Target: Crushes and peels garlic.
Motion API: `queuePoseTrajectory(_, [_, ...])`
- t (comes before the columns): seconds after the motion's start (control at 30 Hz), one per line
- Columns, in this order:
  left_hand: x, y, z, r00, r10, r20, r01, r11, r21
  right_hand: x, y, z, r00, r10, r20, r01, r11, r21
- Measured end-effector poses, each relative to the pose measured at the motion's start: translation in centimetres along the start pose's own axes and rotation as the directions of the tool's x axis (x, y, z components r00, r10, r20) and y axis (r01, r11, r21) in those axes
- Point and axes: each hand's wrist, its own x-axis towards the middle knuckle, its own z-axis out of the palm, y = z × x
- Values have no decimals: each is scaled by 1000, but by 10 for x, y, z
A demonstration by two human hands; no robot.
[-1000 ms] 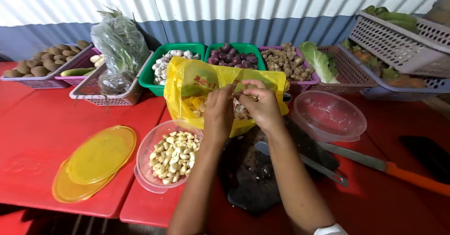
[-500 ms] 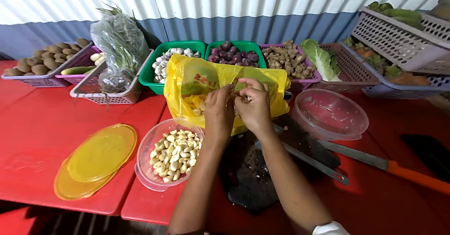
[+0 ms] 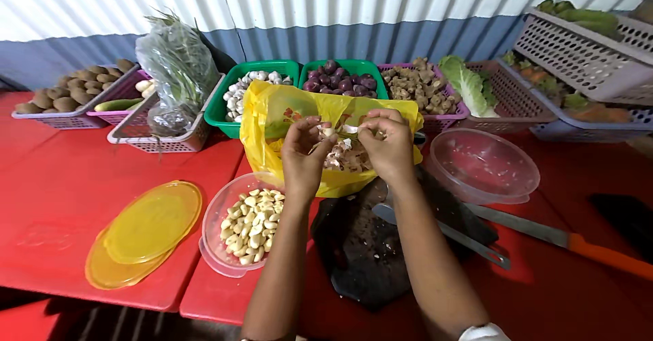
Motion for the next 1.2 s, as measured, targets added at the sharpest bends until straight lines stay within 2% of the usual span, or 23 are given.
queuePoseTrajectory(0.07, [0, 15, -11, 1000, -16, 19, 14, 996, 88, 2, 3, -1, 1000, 12, 15, -11, 999, -41])
queuePoseTrajectory(0.1, [-2, 26, -21, 999, 12, 44, -22, 975, 221, 2, 5, -1, 999, 17, 42, -16, 999, -41])
queuePoseTrajectory(0.13, [-6, 39, -34, 997, 43, 66, -65, 920, 386, 2, 7, 0, 996, 38, 80, -38, 999, -8])
queuePoseTrajectory(0.2, [-18, 59, -62, 998, 43, 53, -68, 705, 706, 2, 11, 2, 977, 130, 167, -156, 976, 151])
queuePoseTrajectory(0.23, [-24, 65, -74, 1000, -15, 25, -11, 592, 806, 4, 12, 3, 957, 191, 219, -247, 932, 265])
queuePoseTrajectory(0.3, [-34, 74, -89, 979, -196, -51, 129, 407, 904, 6, 10, 3, 895, 311, 321, -435, 770, 467])
queuePoseTrajectory(0.33, [-36, 76, -91, 964, -251, -86, 171, 341, 924, 7, 7, 4, 865, 350, 359, -498, 686, 530])
queuePoseTrajectory(0.4, [-34, 79, -85, 957, -275, -94, 176, 292, 940, 9, 6, 5, 833, 360, 421, -554, 566, 611])
queuePoseTrajectory(0.43, [-32, 79, -75, 962, -261, -75, 157, 308, 938, 9, 6, 4, 828, 345, 442, -560, 531, 636])
queuePoseTrajectory(0.5, [-26, 73, -39, 979, -205, -6, 92, 411, 907, 7, 8, -1, 833, 305, 462, -551, 521, 652])
queuePoseTrajectory(0.57, [-20, 60, 7, 985, -137, 103, -12, 545, 838, 5, 3, -1, 857, 285, 429, -507, 609, 609])
queuePoseTrajectory(0.63, [-10, 43, 37, 962, -105, 254, -125, 656, 745, 1, 0, 1, 889, 241, 390, -434, 718, 545])
queuePoseTrajectory(0.7, [4, 27, 44, 953, -100, 285, -126, 726, 677, 2, 5, 3, 902, 195, 386, -397, 728, 559])
queuePoseTrajectory(0.8, [15, 14, 37, 960, -90, 265, -67, 844, 532, 9, 10, 0, 895, 220, 387, -428, 669, 607])
queuePoseTrajectory(0.9, [17, 8, 33, 973, -100, 210, -10, 883, 469, 17, 27, 1, 917, 210, 339, -379, 725, 575])
queuePoseTrajectory(1.0, [17, 12, 28, 986, -103, 133, 26, 877, 480, 22, 49, 8, 970, 63, 234, -155, 903, 400])
queuePoseTrajectory(1.07, [18, 12, 25, 990, -85, 115, 22, 885, 465, 22, 52, 11, 974, -5, 228, -63, 954, 292])
queuePoseTrajectory(1.2, [20, 4, 23, 983, -73, 171, -20, 873, 487, 15, 40, 13, 953, 32, 302, -108, 965, 237])
